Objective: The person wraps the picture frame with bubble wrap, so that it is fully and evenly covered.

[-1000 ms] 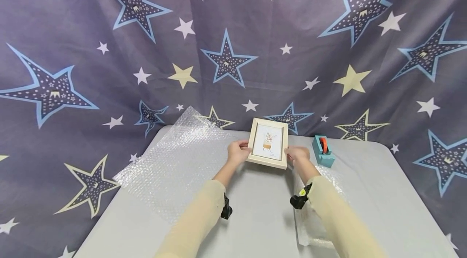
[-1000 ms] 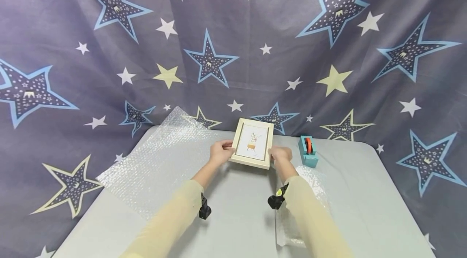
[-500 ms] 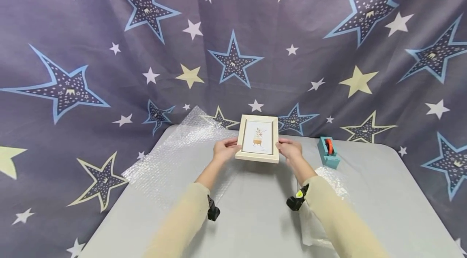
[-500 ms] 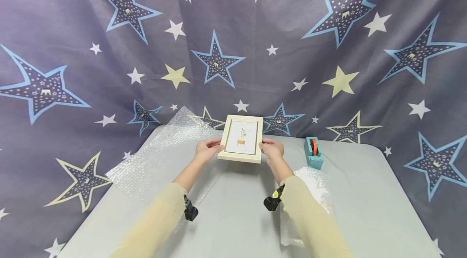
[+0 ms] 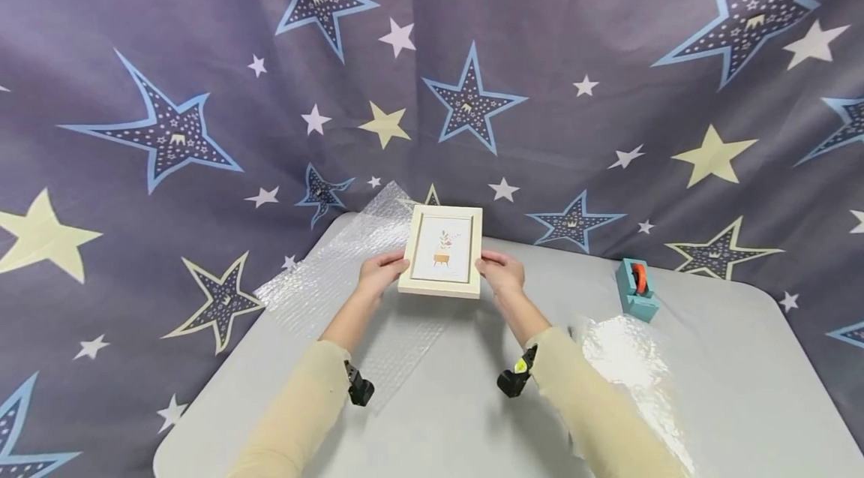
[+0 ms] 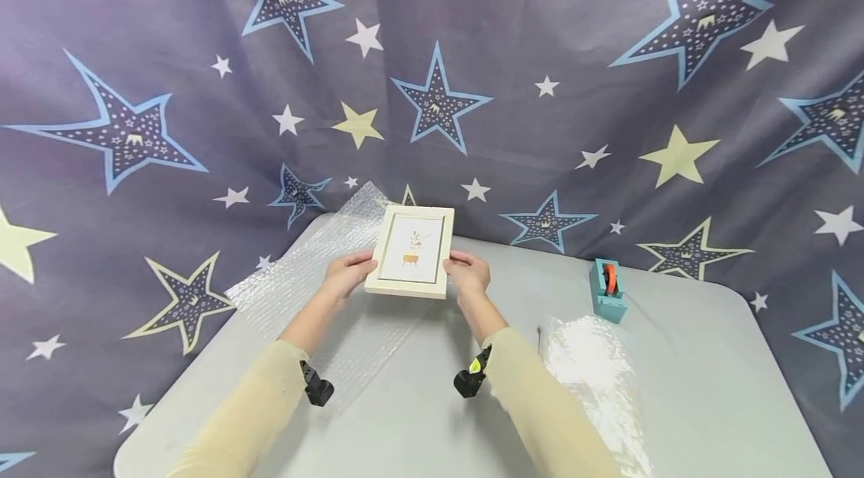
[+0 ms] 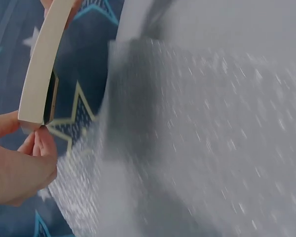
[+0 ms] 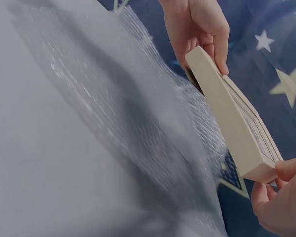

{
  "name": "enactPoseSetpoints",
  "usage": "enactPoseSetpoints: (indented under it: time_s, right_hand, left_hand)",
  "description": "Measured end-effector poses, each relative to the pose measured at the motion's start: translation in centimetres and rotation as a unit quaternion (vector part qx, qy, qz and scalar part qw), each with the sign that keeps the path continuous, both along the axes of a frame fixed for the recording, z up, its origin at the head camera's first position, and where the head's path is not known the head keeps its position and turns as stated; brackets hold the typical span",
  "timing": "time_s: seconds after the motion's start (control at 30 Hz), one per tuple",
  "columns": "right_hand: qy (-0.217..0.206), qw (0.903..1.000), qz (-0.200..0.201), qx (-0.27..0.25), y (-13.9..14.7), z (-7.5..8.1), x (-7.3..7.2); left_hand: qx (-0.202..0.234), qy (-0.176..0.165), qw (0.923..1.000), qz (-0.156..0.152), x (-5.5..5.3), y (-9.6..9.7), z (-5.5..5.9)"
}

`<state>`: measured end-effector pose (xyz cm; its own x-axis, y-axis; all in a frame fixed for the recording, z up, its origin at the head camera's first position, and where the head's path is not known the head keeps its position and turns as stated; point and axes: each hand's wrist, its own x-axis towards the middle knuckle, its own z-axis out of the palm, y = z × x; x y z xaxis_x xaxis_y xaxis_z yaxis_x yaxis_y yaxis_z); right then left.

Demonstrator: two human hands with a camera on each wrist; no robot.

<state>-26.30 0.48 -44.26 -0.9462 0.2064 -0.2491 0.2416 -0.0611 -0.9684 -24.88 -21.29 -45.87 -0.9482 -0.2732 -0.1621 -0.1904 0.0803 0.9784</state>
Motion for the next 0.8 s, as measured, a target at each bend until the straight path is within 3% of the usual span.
enactPoseSetpoints:
  time_s: [0.2, 0.4, 0.8]
  right_hand:
    - [-0.011, 0.9988, 0.045, 0.013, -2.8, -0.3, 0.6]
    - [-0.018, 0.9958, 0.089, 0.014, -5.1, -2.0, 0.8]
    - [0.013, 0.9842, 0.174, 0.031, -7.0, -6.0, 1.1]
  left_hand:
    - [-0.026, -0.035, 0.9990, 0.010, 0.9, -3.4, -0.5]
    - [-0.033, -0.054, 0.9978, 0.019, 1.8, -6.0, -0.9]
    - [-0.083, -0.082, 0.9927, 0.033, 3.0, -8.4, -3.3]
